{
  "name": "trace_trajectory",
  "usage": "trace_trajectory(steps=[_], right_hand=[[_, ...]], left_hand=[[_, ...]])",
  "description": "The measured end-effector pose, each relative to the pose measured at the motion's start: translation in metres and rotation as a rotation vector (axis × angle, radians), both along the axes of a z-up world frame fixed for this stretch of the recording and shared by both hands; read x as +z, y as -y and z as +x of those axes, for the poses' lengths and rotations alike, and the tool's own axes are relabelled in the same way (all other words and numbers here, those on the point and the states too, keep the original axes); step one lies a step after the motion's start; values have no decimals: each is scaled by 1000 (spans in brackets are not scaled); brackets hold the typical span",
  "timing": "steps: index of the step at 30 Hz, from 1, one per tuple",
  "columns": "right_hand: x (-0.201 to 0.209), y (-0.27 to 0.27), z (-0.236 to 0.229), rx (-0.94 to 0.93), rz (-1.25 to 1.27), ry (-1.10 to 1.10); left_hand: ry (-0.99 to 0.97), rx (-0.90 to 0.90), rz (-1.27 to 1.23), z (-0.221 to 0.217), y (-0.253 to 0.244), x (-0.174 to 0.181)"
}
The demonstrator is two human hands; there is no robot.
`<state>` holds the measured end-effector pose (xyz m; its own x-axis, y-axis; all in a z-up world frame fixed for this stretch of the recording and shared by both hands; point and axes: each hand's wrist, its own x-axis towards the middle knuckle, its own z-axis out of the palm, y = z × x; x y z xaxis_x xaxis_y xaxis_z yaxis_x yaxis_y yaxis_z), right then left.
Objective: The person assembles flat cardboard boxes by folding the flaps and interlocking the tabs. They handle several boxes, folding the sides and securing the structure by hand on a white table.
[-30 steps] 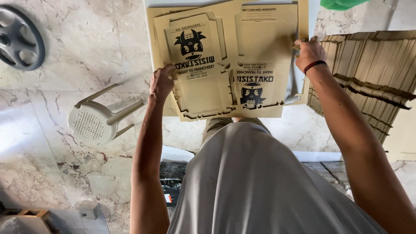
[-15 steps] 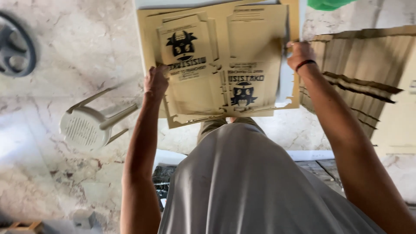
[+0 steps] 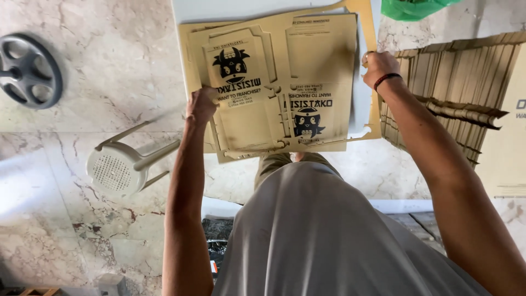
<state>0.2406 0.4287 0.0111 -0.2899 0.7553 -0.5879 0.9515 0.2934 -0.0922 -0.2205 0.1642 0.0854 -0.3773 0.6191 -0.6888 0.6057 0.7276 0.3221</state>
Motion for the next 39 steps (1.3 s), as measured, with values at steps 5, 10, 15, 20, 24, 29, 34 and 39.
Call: trace_trajectory(steps=[5, 10, 15, 20, 24, 29, 34, 39], right_hand=[[-22, 2, 2, 25, 40, 63], [-18, 15, 1, 14, 36, 61], [-9, 14, -4, 59, 70, 56], [11, 3, -19, 154, 5, 111], [22, -2, -13, 89, -49, 28], [44, 1, -7, 162, 9, 56], [76, 9, -7, 194, 145, 129], [121, 28, 9, 206, 160, 114]], left_hand=[[-159, -75, -16, -11, 11, -70], [-235, -140, -59, -8, 15, -91], [-194, -88, -19, -4, 16, -64], [-142, -99, -24, -4, 17, -74], [-155, -134, -14, -2, 16, -72], [-300, -166, -26, 7, -1, -70], [-498, -188, 7, 29, -25, -13], [-543, -295, 48, 42, -24, 45]])
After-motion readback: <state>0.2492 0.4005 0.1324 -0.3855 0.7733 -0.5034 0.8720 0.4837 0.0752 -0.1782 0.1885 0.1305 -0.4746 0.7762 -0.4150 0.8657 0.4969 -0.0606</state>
